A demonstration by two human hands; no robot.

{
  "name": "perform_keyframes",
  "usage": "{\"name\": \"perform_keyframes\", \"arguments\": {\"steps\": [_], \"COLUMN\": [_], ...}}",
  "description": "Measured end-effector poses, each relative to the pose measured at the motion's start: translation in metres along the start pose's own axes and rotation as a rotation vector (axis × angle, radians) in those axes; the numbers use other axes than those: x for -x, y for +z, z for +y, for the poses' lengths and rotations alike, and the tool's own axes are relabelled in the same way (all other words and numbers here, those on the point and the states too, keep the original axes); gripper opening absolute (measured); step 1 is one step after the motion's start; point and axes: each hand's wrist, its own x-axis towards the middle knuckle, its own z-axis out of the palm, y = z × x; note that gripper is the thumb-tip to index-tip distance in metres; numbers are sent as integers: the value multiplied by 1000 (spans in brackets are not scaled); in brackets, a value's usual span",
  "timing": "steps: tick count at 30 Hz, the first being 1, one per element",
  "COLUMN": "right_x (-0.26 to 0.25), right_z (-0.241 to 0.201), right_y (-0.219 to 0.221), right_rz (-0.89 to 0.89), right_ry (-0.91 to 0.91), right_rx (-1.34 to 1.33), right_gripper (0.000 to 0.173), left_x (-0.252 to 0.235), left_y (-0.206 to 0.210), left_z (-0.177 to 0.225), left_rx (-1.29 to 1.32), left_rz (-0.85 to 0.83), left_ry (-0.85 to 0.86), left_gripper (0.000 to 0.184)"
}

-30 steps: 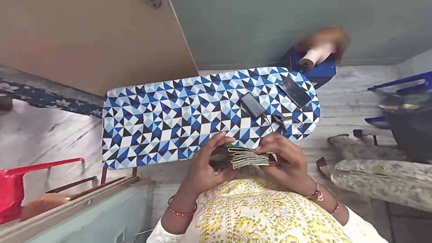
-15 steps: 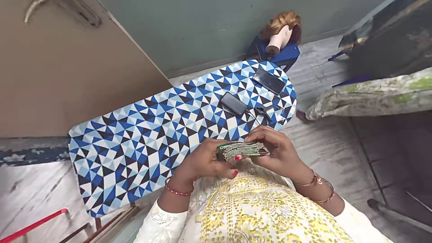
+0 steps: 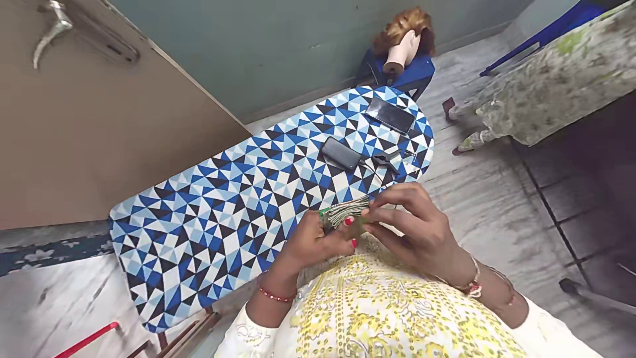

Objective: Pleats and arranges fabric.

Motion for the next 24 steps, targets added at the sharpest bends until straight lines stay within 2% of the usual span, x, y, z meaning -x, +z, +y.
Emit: {"name": "perform_keyframes", "arguments": {"steps": [7,10,17,20,24], "right_x": [7,10,13,16,21], "right_z": [15,18,20,16,8], "right_y": [19,21,21,20,14], "right_rz": [90,87,89,118,169], "right_ry": [44,57,67,49,-111], "right_rx": [-166,-220,-284,-179,134], "right_gripper": [7,7,7,6,6], "left_x": [13,19,26,27,23], "left_y": [7,8,13,15,22], "left_z": [-5,-6,-4,-5,-2], "left_rx": [98,145,164,141,89], "left_rz": [4,-5,31,36,25], "left_ry": [14,59,20,18,67], "left_gripper": [28,31,36,39,38]}}
